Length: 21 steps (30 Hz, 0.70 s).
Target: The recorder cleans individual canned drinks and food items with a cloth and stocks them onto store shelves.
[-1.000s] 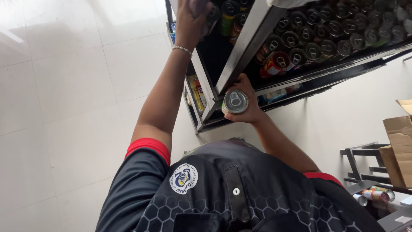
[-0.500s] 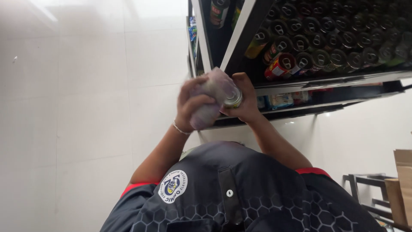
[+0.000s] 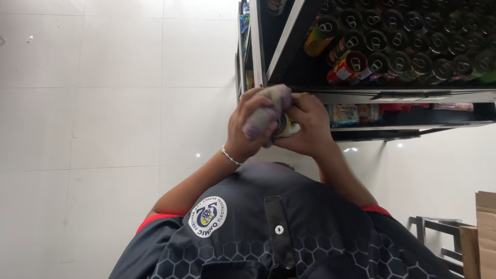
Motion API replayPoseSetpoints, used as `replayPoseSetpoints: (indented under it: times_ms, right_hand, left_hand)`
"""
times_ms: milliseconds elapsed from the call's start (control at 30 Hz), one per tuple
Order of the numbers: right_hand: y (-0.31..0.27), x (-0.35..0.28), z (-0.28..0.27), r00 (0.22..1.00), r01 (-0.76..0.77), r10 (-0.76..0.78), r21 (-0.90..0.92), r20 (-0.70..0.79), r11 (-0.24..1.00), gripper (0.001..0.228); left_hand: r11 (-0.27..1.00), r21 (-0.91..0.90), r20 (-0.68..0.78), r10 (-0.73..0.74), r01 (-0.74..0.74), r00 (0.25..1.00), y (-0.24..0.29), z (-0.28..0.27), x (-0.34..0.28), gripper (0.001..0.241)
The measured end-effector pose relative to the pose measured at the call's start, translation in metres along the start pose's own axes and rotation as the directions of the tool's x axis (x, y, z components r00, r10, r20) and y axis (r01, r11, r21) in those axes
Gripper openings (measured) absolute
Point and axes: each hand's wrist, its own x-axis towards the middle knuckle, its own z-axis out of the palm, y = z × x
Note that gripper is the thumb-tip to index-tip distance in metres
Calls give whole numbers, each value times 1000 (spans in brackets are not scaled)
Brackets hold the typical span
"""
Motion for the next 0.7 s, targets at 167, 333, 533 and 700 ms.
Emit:
replayPoseSetpoints:
  times_ms: [167,333,533,700]
  right_hand:
    - [-13,-2,-13,998,56,-61,185,19,981,66]
    - [-14,-5,-7,996,72,-85,256,40,964,69]
    - [-12,-14,10,995,75,-87,235,43,969,73]
    - [-13,-14,14,1000,-10,0,466,22,885,65]
  left_hand:
    - [702,-644,55,-353,303,934,-33,6,3,36]
    - [157,-851,402,-420,502,814,-28,13,-3,42]
    - [240,-681,488,-555,692,673,-57,20,-24,41]
    - [488,-687,287,-500,539,817,-40,-4,-16,36]
